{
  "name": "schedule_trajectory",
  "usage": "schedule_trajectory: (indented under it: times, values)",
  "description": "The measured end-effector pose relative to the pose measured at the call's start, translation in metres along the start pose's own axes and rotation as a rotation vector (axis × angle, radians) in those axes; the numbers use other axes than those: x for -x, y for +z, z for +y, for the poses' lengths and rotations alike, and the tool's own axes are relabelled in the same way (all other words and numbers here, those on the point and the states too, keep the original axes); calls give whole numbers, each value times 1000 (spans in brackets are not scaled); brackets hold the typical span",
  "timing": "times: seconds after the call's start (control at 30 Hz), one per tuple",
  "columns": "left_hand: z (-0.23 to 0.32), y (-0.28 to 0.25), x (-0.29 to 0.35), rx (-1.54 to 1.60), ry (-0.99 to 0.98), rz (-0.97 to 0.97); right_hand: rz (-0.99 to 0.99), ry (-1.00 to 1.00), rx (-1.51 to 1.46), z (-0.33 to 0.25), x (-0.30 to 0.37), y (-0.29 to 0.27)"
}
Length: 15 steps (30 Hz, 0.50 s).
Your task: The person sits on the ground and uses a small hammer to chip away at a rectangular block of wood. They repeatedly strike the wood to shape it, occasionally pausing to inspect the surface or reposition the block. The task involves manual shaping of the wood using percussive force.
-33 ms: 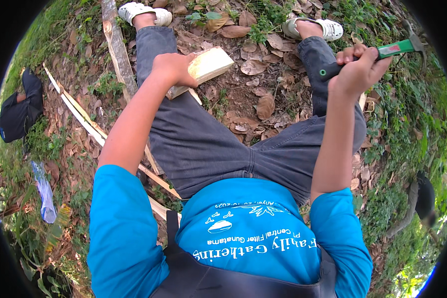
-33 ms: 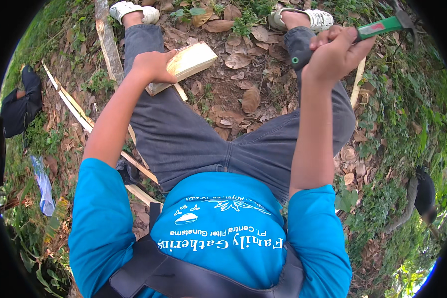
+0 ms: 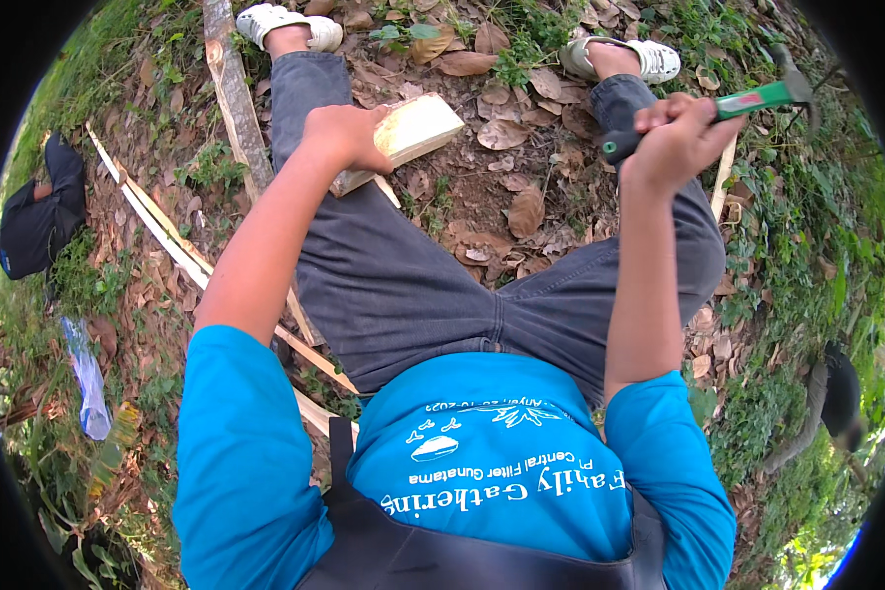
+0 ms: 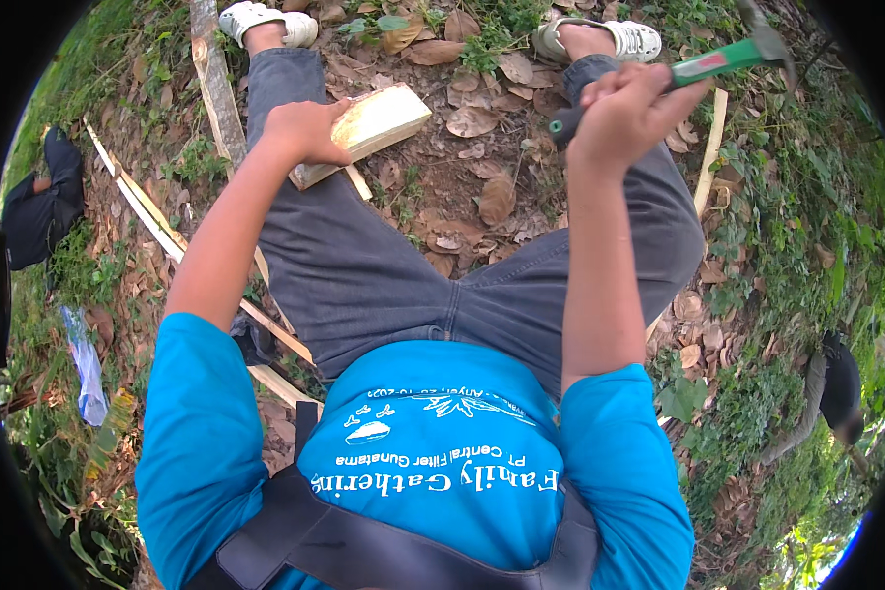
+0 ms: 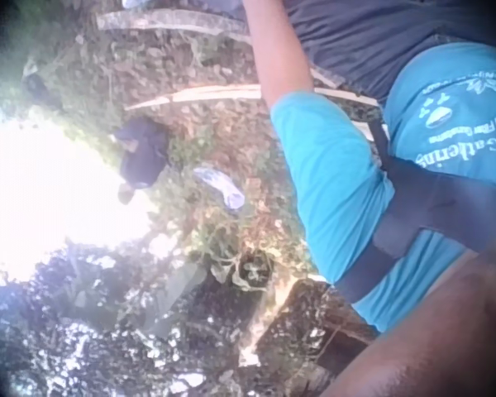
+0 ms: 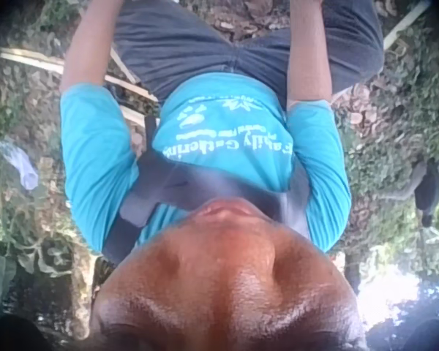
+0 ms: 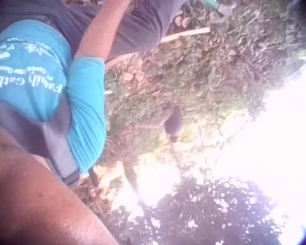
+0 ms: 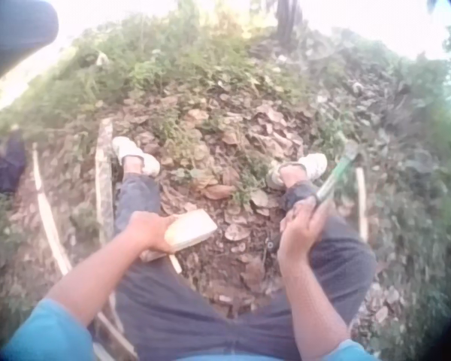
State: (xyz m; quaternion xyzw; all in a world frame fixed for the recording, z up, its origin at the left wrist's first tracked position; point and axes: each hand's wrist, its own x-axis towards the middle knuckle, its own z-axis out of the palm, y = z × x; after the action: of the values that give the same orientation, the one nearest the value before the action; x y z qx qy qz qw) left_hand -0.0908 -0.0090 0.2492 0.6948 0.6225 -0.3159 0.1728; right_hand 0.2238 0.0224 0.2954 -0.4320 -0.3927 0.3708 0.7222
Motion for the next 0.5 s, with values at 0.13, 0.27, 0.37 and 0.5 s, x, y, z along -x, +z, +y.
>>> schedule_trajectory:
  times: [0.13,0.27,0.37,0.5]
  values:
    - [4,-7,-6,-40,67,35,-738,820,640,120,123,-18]
    - [-1,6,-4,-13,39,28,-514,881,408,83,80,-31]
    - [-1,-2,2,-12,13,-8,-308,550,223,10,1,-34]
    - [-3,2,-4,7,43,24,-146,10,215,-99,-107,-61]
